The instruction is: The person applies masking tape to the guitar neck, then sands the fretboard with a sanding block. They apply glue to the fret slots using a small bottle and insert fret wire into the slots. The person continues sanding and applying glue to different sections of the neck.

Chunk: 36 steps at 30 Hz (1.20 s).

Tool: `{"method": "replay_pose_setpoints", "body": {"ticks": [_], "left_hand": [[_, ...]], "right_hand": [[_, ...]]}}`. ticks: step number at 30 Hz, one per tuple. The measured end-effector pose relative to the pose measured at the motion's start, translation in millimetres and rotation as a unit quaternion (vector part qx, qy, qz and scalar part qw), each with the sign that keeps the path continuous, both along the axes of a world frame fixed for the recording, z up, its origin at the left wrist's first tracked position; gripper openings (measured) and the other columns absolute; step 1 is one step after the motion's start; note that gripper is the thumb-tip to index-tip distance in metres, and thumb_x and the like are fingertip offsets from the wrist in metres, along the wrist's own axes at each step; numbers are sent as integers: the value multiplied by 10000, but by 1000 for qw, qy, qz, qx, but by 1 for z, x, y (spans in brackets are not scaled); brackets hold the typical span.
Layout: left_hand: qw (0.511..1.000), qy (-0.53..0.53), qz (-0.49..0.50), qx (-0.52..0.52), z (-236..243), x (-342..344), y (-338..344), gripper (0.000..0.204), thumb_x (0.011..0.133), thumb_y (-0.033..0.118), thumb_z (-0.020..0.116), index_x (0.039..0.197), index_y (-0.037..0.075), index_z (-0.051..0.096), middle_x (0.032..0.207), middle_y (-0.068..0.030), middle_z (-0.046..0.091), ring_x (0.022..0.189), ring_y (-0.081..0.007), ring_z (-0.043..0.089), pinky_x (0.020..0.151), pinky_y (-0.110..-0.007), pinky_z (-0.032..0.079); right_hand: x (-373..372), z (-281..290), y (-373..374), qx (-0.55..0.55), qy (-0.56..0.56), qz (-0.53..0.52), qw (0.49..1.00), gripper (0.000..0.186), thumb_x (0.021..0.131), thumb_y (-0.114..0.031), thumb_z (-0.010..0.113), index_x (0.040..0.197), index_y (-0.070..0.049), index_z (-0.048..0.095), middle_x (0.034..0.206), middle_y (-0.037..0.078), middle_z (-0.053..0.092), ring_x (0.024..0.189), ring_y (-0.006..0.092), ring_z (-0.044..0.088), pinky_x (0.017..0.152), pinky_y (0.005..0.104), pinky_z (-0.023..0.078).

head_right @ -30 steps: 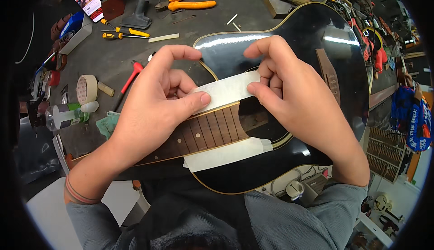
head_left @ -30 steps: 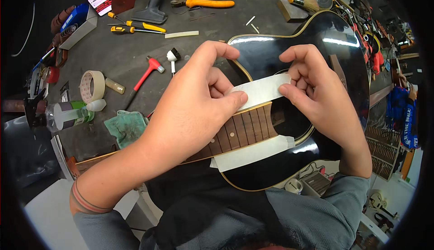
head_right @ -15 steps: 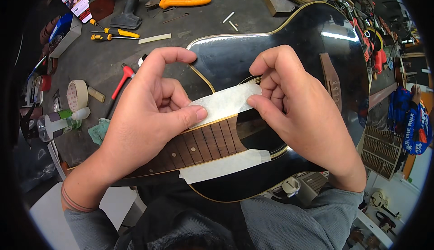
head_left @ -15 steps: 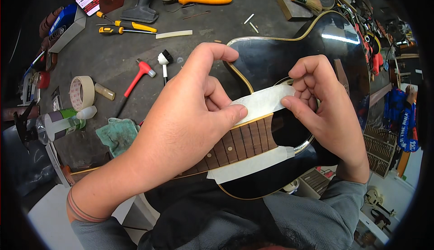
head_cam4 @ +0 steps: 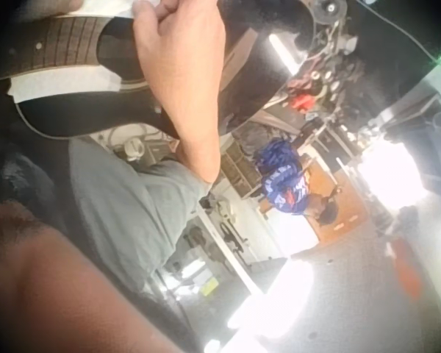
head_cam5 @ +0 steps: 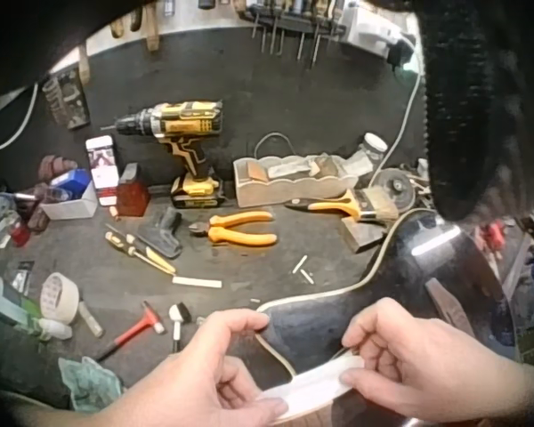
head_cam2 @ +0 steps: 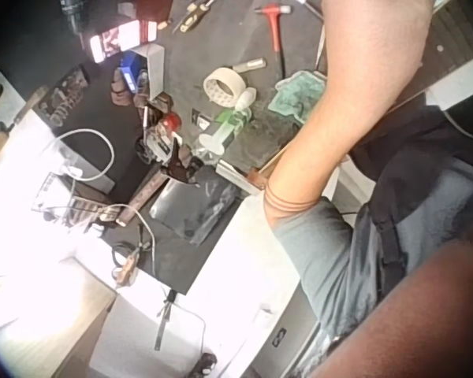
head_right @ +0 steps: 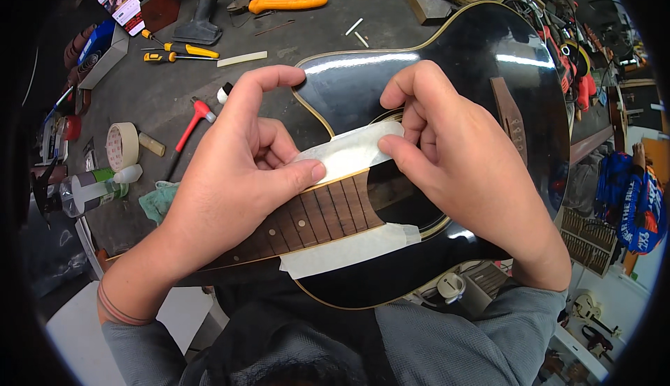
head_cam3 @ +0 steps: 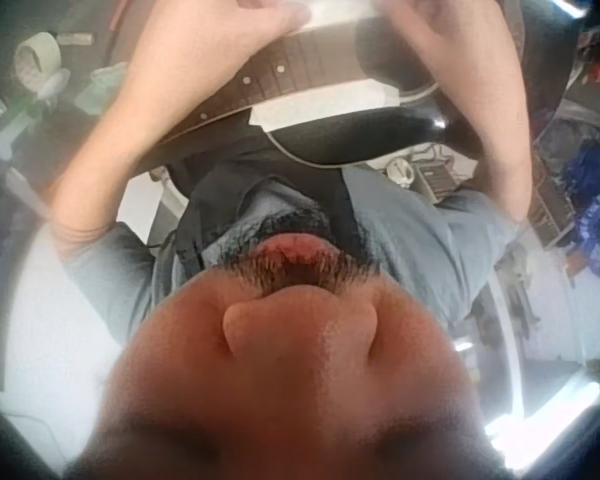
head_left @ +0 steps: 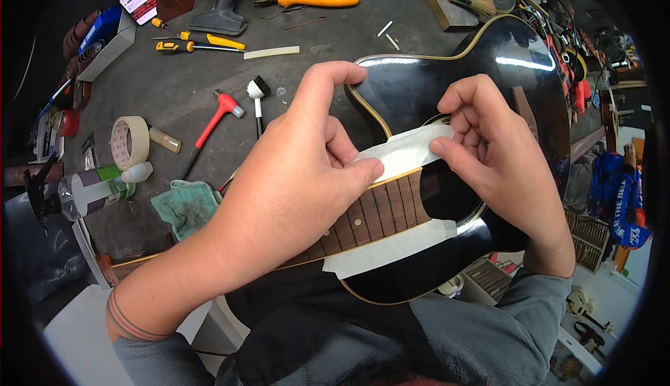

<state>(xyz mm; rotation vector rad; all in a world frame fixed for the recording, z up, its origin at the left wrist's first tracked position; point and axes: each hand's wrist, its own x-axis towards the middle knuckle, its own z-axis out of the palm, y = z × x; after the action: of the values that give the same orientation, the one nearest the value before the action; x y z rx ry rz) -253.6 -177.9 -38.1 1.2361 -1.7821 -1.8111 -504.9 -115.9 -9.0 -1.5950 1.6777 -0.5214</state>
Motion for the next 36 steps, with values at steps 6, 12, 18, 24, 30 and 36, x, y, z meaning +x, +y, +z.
{"method": "replay_pose_setpoints", "body": {"ticks": [6, 12, 18, 24, 30, 36], "left_hand": [[997, -64, -5, -48, 1, -1, -1, 758, 960, 49, 851, 1596, 58, 438, 902, -50, 690, 861, -129, 679, 761, -292, 539], [790, -67, -78, -605, -6, 2, 12, 514, 839, 116, 879, 1321, 79, 703, 1263, -74, 708, 1266, -319, 637, 1057, -495, 504], [781, -86, -154, -600, -11, -2, 34, 381, 900, 267, 876, 1211, 58, 806, 1314, -44, 738, 1397, -309, 597, 1176, -558, 441], [779, -89, -153, -602, -8, -2, 35, 337, 964, 271, 841, 1209, 42, 811, 1280, -56, 756, 1382, -315, 602, 1195, -544, 424], [792, -67, -141, -590, -13, 0, 39, 302, 998, 271, 809, 1199, 45, 811, 1230, -63, 748, 1345, -306, 608, 1196, -526, 425], [798, -72, -135, -583, -16, 4, 44, 284, 1010, 280, 795, 1169, 45, 810, 1178, -71, 733, 1311, -304, 609, 1187, -530, 425]], "right_hand": [[5, 5, -9, -78, 236, 58, 967, 298, 989, -124, 817, 1206, -65, 622, 708, 69, 561, 653, 250, 614, 630, 403, 467], [-18, -13, -6, -224, 148, 45, 962, 172, 965, -66, 803, 1102, -56, 700, 907, 99, 653, 806, 295, 680, 729, 397, 535], [-25, -25, -6, -326, 126, 232, 908, 131, 896, -32, 825, 996, -57, 744, 1112, 51, 700, 1055, 300, 688, 884, 429, 565], [-29, -25, -8, -407, 217, 318, 829, 218, 848, -39, 830, 1029, -54, 709, 1151, 66, 733, 1014, 298, 703, 867, 415, 588], [-18, -25, -10, -472, 367, 359, 716, 130, 879, -183, 710, 953, -86, 663, 1052, 26, 647, 970, 208, 664, 830, 360, 572], [4, -28, -5, -457, 417, 341, 708, 122, 887, -195, 698, 965, -106, 670, 1047, 22, 634, 965, 198, 661, 856, 348, 579]]}}
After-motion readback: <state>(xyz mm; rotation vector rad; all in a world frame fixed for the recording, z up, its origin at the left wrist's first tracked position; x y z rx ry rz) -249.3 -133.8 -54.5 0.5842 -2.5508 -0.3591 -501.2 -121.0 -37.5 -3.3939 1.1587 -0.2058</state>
